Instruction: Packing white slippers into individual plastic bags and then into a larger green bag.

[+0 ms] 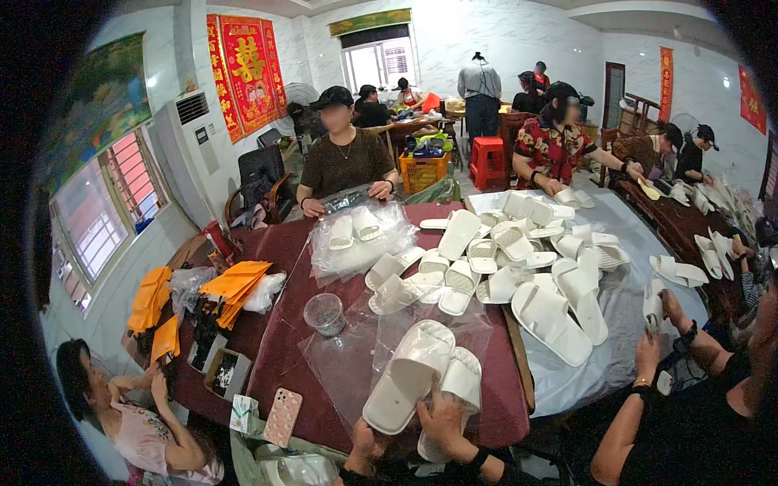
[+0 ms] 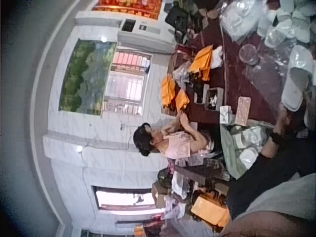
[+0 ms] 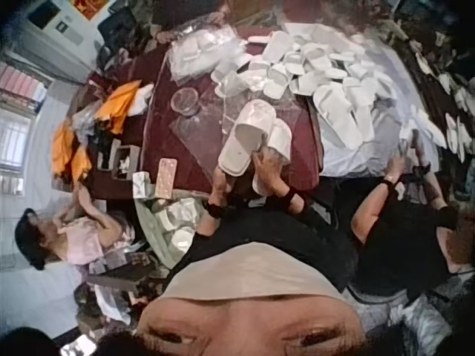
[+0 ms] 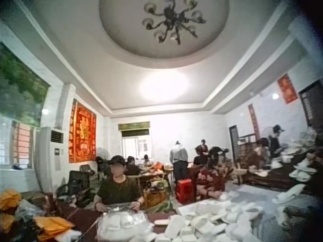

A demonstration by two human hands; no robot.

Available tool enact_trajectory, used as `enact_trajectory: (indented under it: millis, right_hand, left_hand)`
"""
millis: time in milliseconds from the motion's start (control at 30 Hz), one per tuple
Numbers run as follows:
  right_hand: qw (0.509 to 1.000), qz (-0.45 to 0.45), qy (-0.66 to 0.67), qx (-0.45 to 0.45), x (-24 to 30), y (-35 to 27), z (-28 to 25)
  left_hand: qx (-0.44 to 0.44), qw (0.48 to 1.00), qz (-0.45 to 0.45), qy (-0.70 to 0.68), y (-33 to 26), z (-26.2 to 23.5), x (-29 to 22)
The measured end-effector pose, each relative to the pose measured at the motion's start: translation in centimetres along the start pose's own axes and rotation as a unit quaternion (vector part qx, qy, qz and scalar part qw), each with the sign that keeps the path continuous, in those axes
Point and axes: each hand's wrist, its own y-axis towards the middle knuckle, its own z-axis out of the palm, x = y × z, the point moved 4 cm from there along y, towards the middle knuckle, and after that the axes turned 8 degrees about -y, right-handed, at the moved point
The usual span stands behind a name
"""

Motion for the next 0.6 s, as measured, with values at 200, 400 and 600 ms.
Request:
enact_trajectory:
  millis: [200, 400, 600]
  right_hand:
    - [0.997, 0.008, -0.056, -0.044, -1.5, 0.3, 0.4]
    - [0.993, 0.028, -0.100, 0.057, -1.0, 1.3, 0.3]
    - [0.993, 0.049, -0.100, 0.027, 0.3, 2.1, 0.6]
  left_hand:
    - [0.010, 0.954, -0.125, 0.272, 0.6, -2.0, 1.3]
    - [-0.033, 0.993, -0.100, 0.055, 0.5, -1.2, 0.9]
    - [-0.057, 0.996, -0.002, 0.069, 1.1, -2.0, 0.8]
